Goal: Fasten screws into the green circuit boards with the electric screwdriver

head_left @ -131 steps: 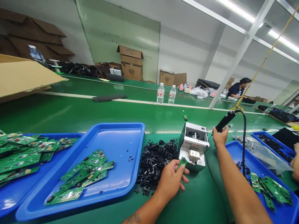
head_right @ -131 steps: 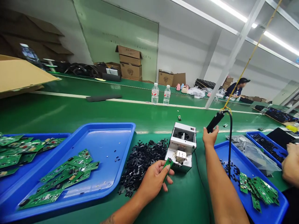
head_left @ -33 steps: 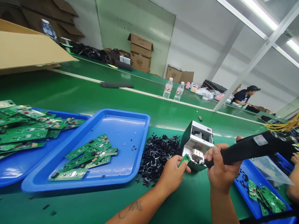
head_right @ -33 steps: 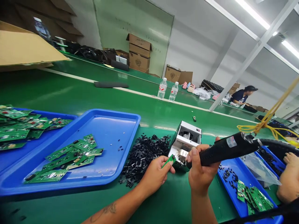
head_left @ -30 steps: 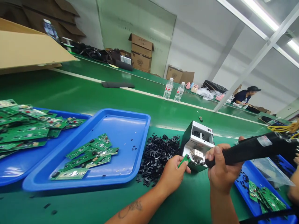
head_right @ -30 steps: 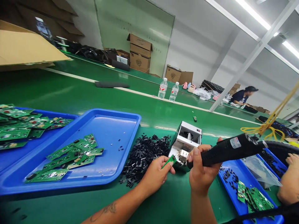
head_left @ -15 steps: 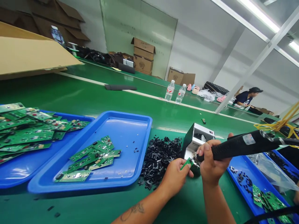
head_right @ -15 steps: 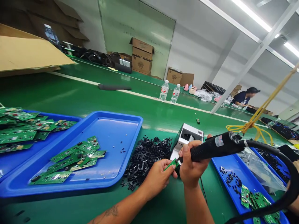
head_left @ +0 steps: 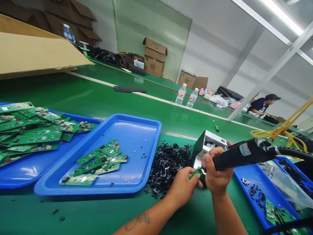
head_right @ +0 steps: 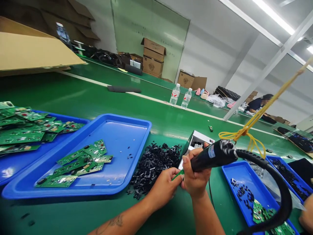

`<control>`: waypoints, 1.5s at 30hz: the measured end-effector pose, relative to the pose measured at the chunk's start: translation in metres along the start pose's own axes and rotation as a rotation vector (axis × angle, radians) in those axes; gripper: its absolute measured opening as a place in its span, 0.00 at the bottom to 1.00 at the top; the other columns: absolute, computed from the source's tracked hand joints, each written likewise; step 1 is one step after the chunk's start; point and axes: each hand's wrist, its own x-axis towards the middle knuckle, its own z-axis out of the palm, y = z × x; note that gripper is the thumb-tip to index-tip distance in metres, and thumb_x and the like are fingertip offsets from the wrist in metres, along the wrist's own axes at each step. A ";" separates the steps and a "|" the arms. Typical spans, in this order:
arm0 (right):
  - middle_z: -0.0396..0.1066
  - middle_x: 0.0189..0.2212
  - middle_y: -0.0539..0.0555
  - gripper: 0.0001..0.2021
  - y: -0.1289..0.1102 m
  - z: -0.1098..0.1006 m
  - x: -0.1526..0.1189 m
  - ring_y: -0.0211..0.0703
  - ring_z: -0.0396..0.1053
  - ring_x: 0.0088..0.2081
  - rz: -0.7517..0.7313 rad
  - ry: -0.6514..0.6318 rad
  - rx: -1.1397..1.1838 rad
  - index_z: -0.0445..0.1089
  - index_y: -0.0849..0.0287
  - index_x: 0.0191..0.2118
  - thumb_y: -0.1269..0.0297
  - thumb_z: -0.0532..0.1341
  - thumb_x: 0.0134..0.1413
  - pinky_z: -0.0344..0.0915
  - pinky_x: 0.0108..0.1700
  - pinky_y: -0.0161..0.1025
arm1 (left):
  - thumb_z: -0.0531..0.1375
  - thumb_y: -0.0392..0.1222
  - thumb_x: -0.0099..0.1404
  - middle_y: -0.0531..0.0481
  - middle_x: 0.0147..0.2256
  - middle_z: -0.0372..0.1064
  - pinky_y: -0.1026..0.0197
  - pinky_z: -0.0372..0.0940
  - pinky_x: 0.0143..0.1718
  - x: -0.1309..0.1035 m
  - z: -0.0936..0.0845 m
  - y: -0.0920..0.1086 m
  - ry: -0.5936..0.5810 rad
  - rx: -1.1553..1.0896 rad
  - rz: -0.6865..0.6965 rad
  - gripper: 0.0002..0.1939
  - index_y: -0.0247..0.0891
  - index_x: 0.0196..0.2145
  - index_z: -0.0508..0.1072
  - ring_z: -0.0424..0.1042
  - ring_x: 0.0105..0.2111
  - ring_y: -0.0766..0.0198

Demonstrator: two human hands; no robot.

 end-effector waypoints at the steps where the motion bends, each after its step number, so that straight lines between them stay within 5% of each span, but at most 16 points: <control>1: 0.63 0.30 0.42 0.20 0.000 0.000 0.001 0.32 0.63 0.25 0.004 0.004 -0.003 0.61 0.49 0.55 0.68 0.66 0.60 0.66 0.30 0.36 | 0.60 0.48 0.64 0.56 0.21 0.71 0.66 0.48 0.17 0.000 -0.001 0.000 -0.002 0.009 0.003 0.11 0.37 0.33 0.69 0.51 0.13 0.74; 7: 0.63 0.30 0.41 0.33 -0.012 -0.011 0.005 0.32 0.64 0.22 0.000 0.058 0.069 0.54 0.42 0.64 0.69 0.66 0.59 0.68 0.27 0.36 | 0.58 0.50 0.64 0.51 0.28 0.76 0.66 0.51 0.17 0.001 -0.003 -0.005 -0.063 0.071 0.027 0.12 0.37 0.36 0.68 0.56 0.14 0.73; 12: 0.63 0.30 0.41 0.30 -0.020 -0.034 0.008 0.31 0.64 0.22 -0.156 0.262 0.009 0.59 0.42 0.63 0.70 0.66 0.59 0.70 0.28 0.36 | 0.57 0.48 0.65 0.48 0.35 0.77 0.67 0.55 0.18 -0.004 -0.002 -0.003 -0.147 0.097 0.033 0.11 0.38 0.39 0.65 0.66 0.18 0.70; 16: 0.63 0.29 0.41 0.36 -0.017 -0.040 0.006 0.32 0.65 0.22 -0.135 0.248 -0.040 0.52 0.40 0.67 0.68 0.66 0.59 0.70 0.27 0.37 | 0.57 0.50 0.65 0.49 0.36 0.73 0.65 0.58 0.20 -0.006 -0.005 0.001 -0.120 0.084 0.050 0.14 0.38 0.42 0.65 0.67 0.23 0.67; 22: 0.63 0.30 0.41 0.38 -0.007 -0.039 -0.003 0.33 0.66 0.23 -0.061 0.226 -0.031 0.49 0.40 0.69 0.67 0.66 0.60 0.70 0.29 0.38 | 0.62 0.45 0.64 0.51 0.35 0.70 0.61 0.65 0.40 -0.008 -0.008 0.003 0.000 0.193 0.258 0.09 0.38 0.36 0.70 0.69 0.37 0.62; 27: 0.63 0.29 0.41 0.33 -0.011 -0.037 -0.005 0.32 0.65 0.23 -0.048 0.234 0.010 0.54 0.42 0.66 0.69 0.65 0.60 0.69 0.28 0.37 | 0.66 0.40 0.60 0.52 0.36 0.73 0.61 0.65 0.36 -0.012 -0.008 0.005 0.030 0.339 0.260 0.08 0.40 0.36 0.71 0.72 0.37 0.59; 33: 0.62 0.28 0.41 0.28 -0.027 -0.033 -0.009 0.32 0.64 0.22 -0.011 0.228 0.085 0.58 0.44 0.62 0.72 0.64 0.61 0.69 0.28 0.37 | 0.67 0.30 0.59 0.53 0.44 0.77 0.60 0.65 0.47 -0.012 -0.009 -0.004 0.045 0.550 0.547 0.15 0.44 0.42 0.73 0.75 0.45 0.59; 45: 0.61 0.29 0.41 0.29 -0.038 -0.031 -0.016 0.32 0.63 0.22 0.055 0.215 0.107 0.54 0.43 0.65 0.69 0.63 0.63 0.68 0.27 0.37 | 0.62 0.34 0.65 0.54 0.34 0.79 0.62 0.65 0.37 -0.012 -0.010 -0.009 -0.064 0.593 0.508 0.05 0.44 0.34 0.76 0.76 0.34 0.61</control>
